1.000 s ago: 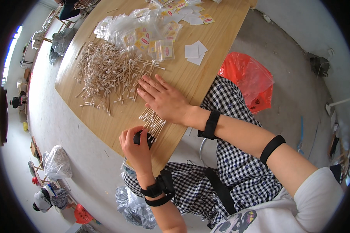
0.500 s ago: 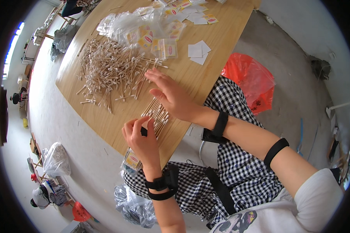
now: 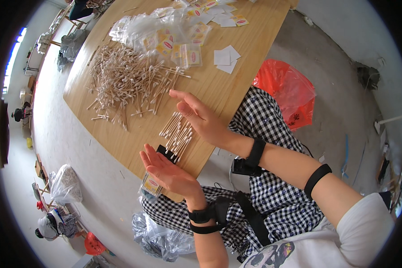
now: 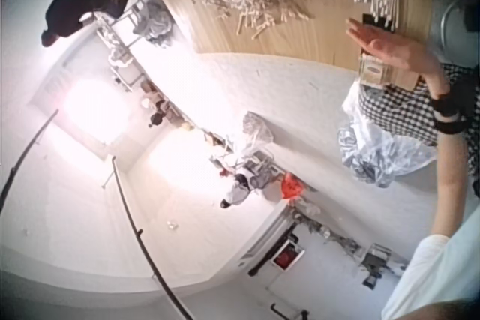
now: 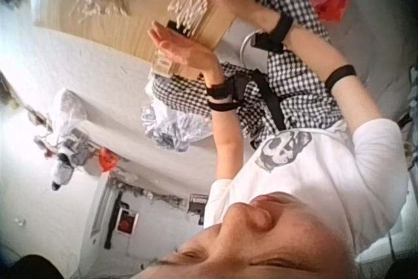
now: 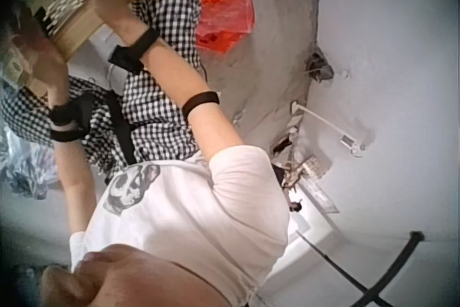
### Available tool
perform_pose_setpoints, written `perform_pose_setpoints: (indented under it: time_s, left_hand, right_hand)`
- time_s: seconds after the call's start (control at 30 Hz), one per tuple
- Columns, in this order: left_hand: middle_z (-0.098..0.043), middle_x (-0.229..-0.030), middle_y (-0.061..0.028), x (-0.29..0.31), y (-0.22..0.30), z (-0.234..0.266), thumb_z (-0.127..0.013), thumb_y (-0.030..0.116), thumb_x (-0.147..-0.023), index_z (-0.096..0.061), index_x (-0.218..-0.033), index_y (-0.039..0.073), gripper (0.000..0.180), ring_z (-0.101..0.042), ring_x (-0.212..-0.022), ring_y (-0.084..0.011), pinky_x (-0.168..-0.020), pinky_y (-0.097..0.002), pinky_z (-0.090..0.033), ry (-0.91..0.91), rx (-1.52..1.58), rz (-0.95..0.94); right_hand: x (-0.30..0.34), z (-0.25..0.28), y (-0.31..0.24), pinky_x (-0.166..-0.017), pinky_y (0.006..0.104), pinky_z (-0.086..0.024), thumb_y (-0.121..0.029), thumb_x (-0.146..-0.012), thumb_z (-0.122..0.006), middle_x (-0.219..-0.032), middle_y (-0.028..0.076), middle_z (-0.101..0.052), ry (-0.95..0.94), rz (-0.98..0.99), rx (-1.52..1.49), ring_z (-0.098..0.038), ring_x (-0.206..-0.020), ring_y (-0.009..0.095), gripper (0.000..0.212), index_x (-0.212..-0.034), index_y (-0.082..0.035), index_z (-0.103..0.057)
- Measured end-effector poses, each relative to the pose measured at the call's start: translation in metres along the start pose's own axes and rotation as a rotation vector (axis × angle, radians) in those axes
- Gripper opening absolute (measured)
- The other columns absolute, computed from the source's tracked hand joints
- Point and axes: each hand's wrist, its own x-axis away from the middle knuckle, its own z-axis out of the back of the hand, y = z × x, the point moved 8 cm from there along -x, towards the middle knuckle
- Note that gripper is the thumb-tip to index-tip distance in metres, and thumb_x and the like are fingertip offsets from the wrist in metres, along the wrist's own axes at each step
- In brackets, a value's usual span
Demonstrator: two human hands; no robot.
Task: Packing cotton swabs into small plastic bags and sealing them.
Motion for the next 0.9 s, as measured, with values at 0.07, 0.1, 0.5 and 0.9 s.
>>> perform_pose_setpoints:
  time_s: [0.07, 0.1, 0.5, 0.9]
  left_hand:
    - [-0.037, -0.154, -0.0177, -0.001, -0.002, -0.003, -0.031, 0.047, -0.107, -0.027, -0.151, -0.001, 0.066, -0.029, -0.146, -0.0259, -0.12, -0.0404, -0.018, 0.014, 0.046, 0.013]
    - [-0.037, -0.154, -0.0176, -0.001, -0.003, -0.006, -0.031, 0.047, -0.107, -0.028, -0.151, -0.001, 0.065, -0.029, -0.146, -0.0257, -0.121, -0.0403, -0.017, 0.014, 0.069, 0.016]
    - [-0.038, -0.154, -0.0147, -0.004, -0.005, -0.02, -0.03, 0.046, -0.107, -0.033, -0.149, 0.003, 0.06, -0.03, -0.145, -0.0233, -0.12, -0.0389, -0.019, 0.012, 0.084, -0.021]
    - [-0.038, -0.153, -0.0139, -0.024, -0.002, -0.023, -0.031, 0.05, -0.106, -0.032, -0.15, 0.004, 0.064, -0.029, -0.145, -0.0208, -0.119, -0.0377, -0.02, 0.027, 0.122, -0.012]
  right_hand:
    - [0.0, 0.001, 0.002, -0.12, 0.0381, -0.024, -0.043, -0.107, -0.036, -0.151, 0.011, -0.042, 0.001, -0.016, -0.011, -0.034, -0.143, 0.02, 0.057, -0.146, -0.001, -0.039]
    - [0.0, 0.0, 0.001, -0.116, 0.0371, -0.029, -0.044, -0.106, -0.038, -0.148, 0.01, -0.045, 0.001, 0.007, 0.002, -0.041, -0.135, 0.02, 0.057, -0.146, -0.003, -0.04]
    - [0.005, 0.004, -0.005, -0.116, 0.0388, -0.03, -0.047, -0.105, -0.04, -0.148, 0.012, -0.045, 0.015, 0.04, 0.019, -0.042, -0.136, 0.021, 0.06, -0.147, -0.003, -0.039]
    - [-0.007, -0.005, -0.003, -0.122, 0.0403, -0.018, -0.054, -0.104, -0.034, -0.152, 0.013, -0.039, -0.025, 0.01, -0.042, -0.029, -0.146, 0.023, 0.069, -0.147, -0.001, -0.036]
